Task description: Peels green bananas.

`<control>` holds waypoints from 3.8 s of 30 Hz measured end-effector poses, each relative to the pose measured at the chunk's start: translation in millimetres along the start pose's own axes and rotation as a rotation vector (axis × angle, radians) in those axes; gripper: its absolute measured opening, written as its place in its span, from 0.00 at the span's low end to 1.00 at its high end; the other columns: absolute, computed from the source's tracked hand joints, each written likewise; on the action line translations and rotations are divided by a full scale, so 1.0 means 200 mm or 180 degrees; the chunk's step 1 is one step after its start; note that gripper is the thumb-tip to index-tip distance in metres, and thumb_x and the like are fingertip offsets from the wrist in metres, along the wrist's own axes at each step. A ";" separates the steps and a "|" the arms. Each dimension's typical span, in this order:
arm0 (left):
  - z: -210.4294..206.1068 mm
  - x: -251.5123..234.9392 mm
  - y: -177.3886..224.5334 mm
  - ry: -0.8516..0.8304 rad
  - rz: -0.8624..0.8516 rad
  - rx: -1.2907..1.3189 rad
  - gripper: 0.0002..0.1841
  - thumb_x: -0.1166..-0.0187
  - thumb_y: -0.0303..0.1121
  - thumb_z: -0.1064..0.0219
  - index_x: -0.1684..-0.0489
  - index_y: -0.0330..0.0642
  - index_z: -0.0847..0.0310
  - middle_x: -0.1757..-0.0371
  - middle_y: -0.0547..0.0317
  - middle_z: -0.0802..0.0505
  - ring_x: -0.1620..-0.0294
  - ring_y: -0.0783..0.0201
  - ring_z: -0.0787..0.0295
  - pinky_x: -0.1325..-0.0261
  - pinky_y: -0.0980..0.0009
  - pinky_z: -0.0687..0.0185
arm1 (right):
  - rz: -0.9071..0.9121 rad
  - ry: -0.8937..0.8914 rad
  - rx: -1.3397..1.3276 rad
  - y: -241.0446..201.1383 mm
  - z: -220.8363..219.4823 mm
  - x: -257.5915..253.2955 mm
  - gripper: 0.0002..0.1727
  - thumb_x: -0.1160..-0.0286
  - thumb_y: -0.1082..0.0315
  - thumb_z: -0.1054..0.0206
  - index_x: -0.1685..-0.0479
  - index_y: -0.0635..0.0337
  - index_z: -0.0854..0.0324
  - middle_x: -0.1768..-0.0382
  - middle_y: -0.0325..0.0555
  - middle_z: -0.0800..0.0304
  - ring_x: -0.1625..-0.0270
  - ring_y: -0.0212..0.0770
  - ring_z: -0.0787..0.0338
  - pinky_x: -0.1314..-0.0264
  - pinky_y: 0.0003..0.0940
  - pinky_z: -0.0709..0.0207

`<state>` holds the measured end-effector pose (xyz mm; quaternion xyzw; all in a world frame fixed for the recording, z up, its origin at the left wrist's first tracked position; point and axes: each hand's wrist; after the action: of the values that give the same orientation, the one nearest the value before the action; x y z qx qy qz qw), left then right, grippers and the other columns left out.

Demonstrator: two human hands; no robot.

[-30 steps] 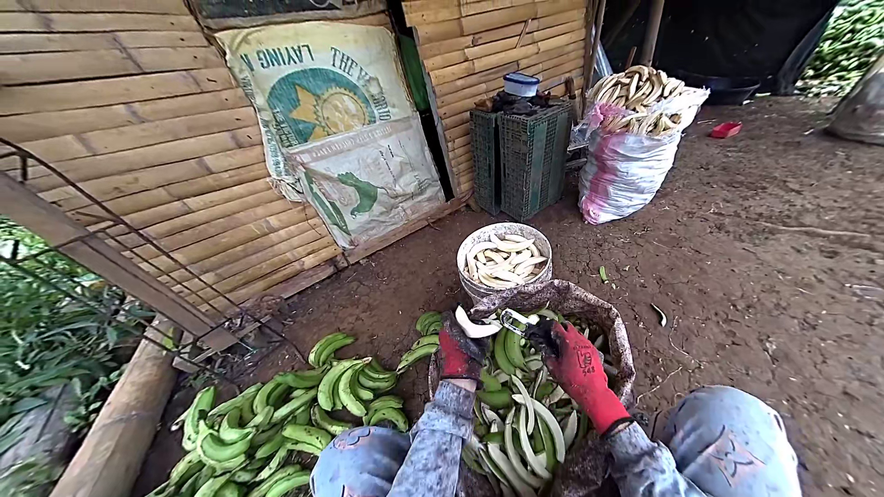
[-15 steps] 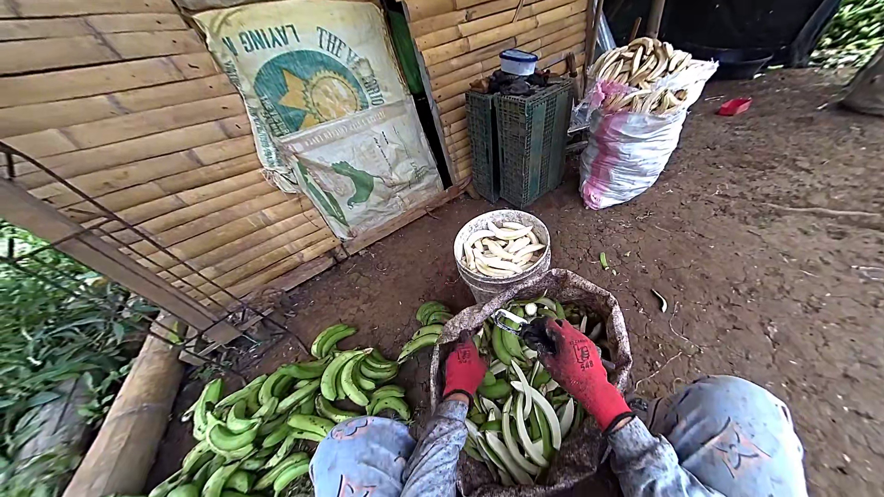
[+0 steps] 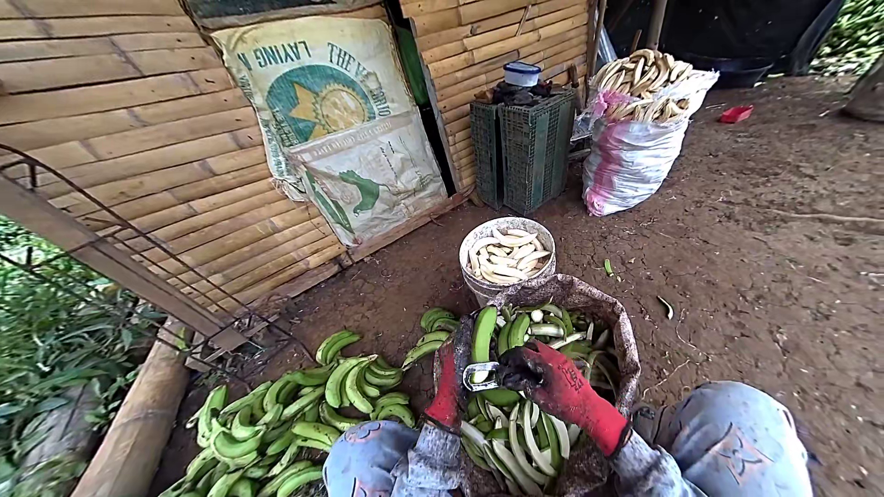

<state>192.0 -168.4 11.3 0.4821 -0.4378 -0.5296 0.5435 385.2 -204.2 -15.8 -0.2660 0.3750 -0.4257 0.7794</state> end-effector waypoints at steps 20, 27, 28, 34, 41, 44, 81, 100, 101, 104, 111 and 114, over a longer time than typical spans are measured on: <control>-0.13 0.15 -0.01 -0.0107 0.0362 0.0149 0.25 0.04 0.41 0.56 0.19 0.32 0.33 0.33 0.43 0.16 0.40 0.64 0.16 0.34 0.66 0.21 | -0.0735 0.0744 0.0995 0.10 0.02 -0.10 0.25 0.32 0.67 0.29 0.32 0.61 0.15 0.39 0.69 0.13 0.38 0.68 0.12 0.37 0.61 0.19; -0.06 0.03 -0.08 0.0424 0.0104 0.1079 0.29 0.03 0.45 0.67 0.28 0.32 0.26 0.42 0.46 0.11 0.47 0.64 0.12 0.41 0.65 0.14 | -0.0472 0.0003 0.0093 0.10 0.00 -0.02 0.18 0.24 0.57 0.31 0.38 0.52 0.11 0.47 0.47 0.07 0.43 0.43 0.09 0.33 0.44 0.18; -0.06 0.03 -0.08 0.0450 0.0070 0.1038 0.29 0.03 0.44 0.67 0.27 0.31 0.26 0.39 0.45 0.12 0.42 0.63 0.13 0.35 0.65 0.16 | -0.0466 -0.0133 -0.0026 0.09 -0.01 0.00 0.18 0.23 0.56 0.31 0.39 0.52 0.11 0.48 0.45 0.07 0.43 0.42 0.09 0.33 0.43 0.19; -0.13 0.17 -0.02 0.0209 0.0199 0.0352 0.25 0.04 0.39 0.60 0.22 0.28 0.32 0.34 0.41 0.16 0.38 0.64 0.18 0.31 0.68 0.24 | -0.0645 0.0493 0.0928 0.11 -0.02 -0.09 0.24 0.32 0.66 0.30 0.33 0.58 0.13 0.39 0.69 0.13 0.37 0.69 0.13 0.35 0.62 0.21; -0.15 0.17 -0.09 -0.0008 0.0435 0.0672 0.21 0.07 0.38 0.47 0.26 0.33 0.27 0.52 0.50 0.10 0.63 0.66 0.12 0.58 0.69 0.13 | -0.1549 0.0617 0.0810 0.12 0.14 -0.18 0.25 0.23 0.67 0.34 0.26 0.65 0.21 0.36 0.67 0.15 0.33 0.62 0.13 0.28 0.56 0.24; -0.09 -0.02 -0.19 0.0430 0.0230 0.1186 0.21 0.06 0.41 0.51 0.34 0.32 0.23 0.56 0.50 0.10 0.62 0.63 0.12 0.55 0.65 0.12 | -0.0888 0.0332 0.0184 0.08 0.02 -0.06 0.19 0.24 0.60 0.33 0.37 0.56 0.13 0.47 0.50 0.07 0.45 0.45 0.08 0.36 0.44 0.17; -0.10 0.12 -0.08 -0.0181 0.0415 0.0824 0.22 0.04 0.37 0.61 0.27 0.31 0.30 0.54 0.48 0.10 0.63 0.64 0.10 0.59 0.70 0.12 | -0.1478 0.0272 0.0831 0.08 0.11 -0.13 0.21 0.18 0.63 0.38 0.29 0.57 0.17 0.38 0.62 0.12 0.35 0.59 0.12 0.30 0.57 0.23; -0.12 0.12 -0.12 0.0370 -0.0087 0.0094 0.20 0.06 0.32 0.55 0.27 0.26 0.27 0.41 0.42 0.13 0.45 0.62 0.15 0.38 0.69 0.19 | -0.0770 0.0427 0.1067 0.00 -0.06 -0.09 0.22 0.29 0.68 0.33 0.33 0.58 0.14 0.44 0.65 0.10 0.41 0.66 0.10 0.41 0.60 0.19; -0.13 0.15 -0.10 0.0337 -0.0059 -0.0257 0.22 0.07 0.28 0.54 0.22 0.21 0.32 0.28 0.32 0.18 0.27 0.54 0.20 0.21 0.64 0.31 | -0.1068 0.0286 0.0972 0.00 -0.04 -0.11 0.23 0.26 0.68 0.35 0.31 0.58 0.16 0.42 0.65 0.11 0.39 0.65 0.11 0.38 0.60 0.20; -0.15 0.12 -0.09 0.0343 0.0037 0.0090 0.19 0.08 0.32 0.47 0.30 0.25 0.24 0.37 0.41 0.13 0.38 0.64 0.16 0.31 0.70 0.23 | -0.1470 0.0187 0.0799 0.03 -0.04 -0.12 0.22 0.21 0.65 0.38 0.28 0.56 0.17 0.39 0.61 0.12 0.37 0.59 0.11 0.34 0.56 0.21; -0.13 0.06 -0.08 -0.0173 0.0302 0.1426 0.17 0.07 0.31 0.54 0.46 0.33 0.17 0.78 0.59 0.18 0.87 0.70 0.26 0.85 0.75 0.25 | -0.1130 0.0851 0.0347 0.19 0.05 -0.13 0.19 0.20 0.63 0.36 0.35 0.59 0.14 0.45 0.55 0.07 0.41 0.50 0.08 0.33 0.49 0.19; -0.04 -0.04 -0.17 -0.0601 0.0803 0.3211 0.24 0.07 0.39 0.64 0.53 0.38 0.19 0.74 0.58 0.12 0.80 0.69 0.17 0.76 0.75 0.17 | -0.0064 0.0110 -0.0053 0.15 0.05 -0.05 0.16 0.25 0.58 0.28 0.41 0.50 0.08 0.48 0.44 0.06 0.44 0.39 0.08 0.35 0.42 0.16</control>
<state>194.2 -158.9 -22.6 0.5775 -0.7399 -0.2247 0.2618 403.7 -180.5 -29.0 -0.2688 0.3893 -0.4349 0.7662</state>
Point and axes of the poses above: each hand's wrist, its own x-axis away from the middle knuckle, its own z-axis out of the back of the hand, y = z × x
